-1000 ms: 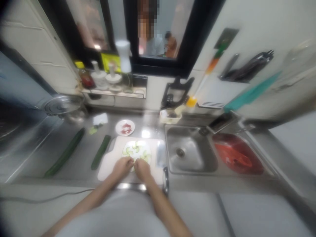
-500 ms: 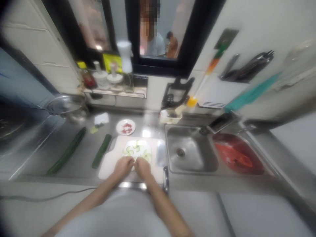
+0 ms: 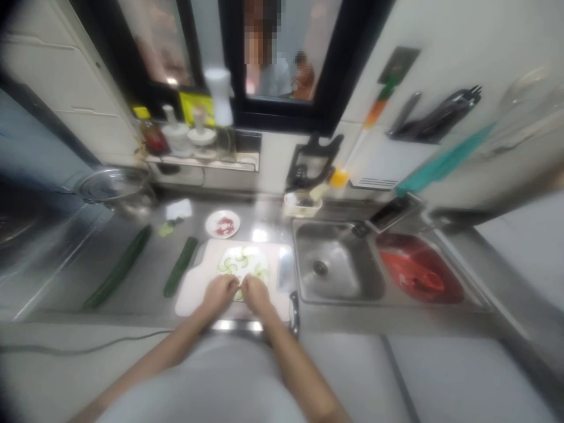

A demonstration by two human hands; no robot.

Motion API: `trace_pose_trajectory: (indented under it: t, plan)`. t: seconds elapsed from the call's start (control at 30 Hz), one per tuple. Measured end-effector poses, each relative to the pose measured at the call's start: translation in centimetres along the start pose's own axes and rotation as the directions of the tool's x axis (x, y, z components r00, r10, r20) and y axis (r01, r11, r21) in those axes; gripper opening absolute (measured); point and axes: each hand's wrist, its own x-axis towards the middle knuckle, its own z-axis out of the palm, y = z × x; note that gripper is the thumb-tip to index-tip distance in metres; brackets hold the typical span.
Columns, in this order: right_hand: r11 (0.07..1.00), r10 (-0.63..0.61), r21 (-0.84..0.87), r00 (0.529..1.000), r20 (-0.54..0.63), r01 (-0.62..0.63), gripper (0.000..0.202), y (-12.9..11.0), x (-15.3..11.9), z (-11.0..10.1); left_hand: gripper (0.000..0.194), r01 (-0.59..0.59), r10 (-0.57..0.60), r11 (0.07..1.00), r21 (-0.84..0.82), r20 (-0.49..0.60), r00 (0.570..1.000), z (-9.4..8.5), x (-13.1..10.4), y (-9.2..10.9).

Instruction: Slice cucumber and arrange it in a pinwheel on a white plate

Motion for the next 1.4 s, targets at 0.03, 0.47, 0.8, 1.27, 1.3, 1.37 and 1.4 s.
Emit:
trace_pose_trajectory:
  t: [0.03,0.47,0.8,1.27,1.3,1.37,1.4]
  plan:
    - [1.000,0.007,-0.004,1.000,0.001,-0.007,0.011,0.0,0.0,0.0,0.016,-0.003,0.003,1.000,-0.003,-0.008,1.000,0.1,0.0,-0.1]
    - [0.999,0.017,-0.051,1.000,0.024,-0.016,0.013,-0.6,0.1,-0.3,0.014,-0.004,0.005,0.998,-0.057,0.007,1.000,0.0,0.1,-0.3]
    - [0.999,0.036,-0.040,0.999,0.006,-0.036,0.012,-0.5,0.1,-0.8,0.014,-0.018,0.014,0.996,-0.085,-0.038,0.999,0.1,0.5,-0.8]
    - [0.992,0.009,-0.126,1.000,0.026,-0.006,0.017,-0.6,0.2,0.2,0.013,-0.021,0.020,0.999,-0.038,-0.010,1.000,0.3,0.7,-0.5]
    - [0.992,0.009,-0.125,1.000,0.027,-0.005,0.017,-0.5,0.2,0.3,0.013,-0.022,0.022,0.999,-0.037,-0.018,1.000,0.4,0.7,-0.5]
    - [0.993,0.006,-0.120,1.000,0.026,-0.003,0.017,-0.5,0.3,0.3,0.013,-0.023,0.022,0.999,-0.038,-0.028,0.999,0.5,0.8,-0.5]
    - [0.993,0.004,-0.117,1.000,0.025,-0.001,0.016,-0.5,0.3,0.3,0.012,-0.021,0.020,0.999,-0.039,-0.026,0.999,0.5,0.8,-0.5]
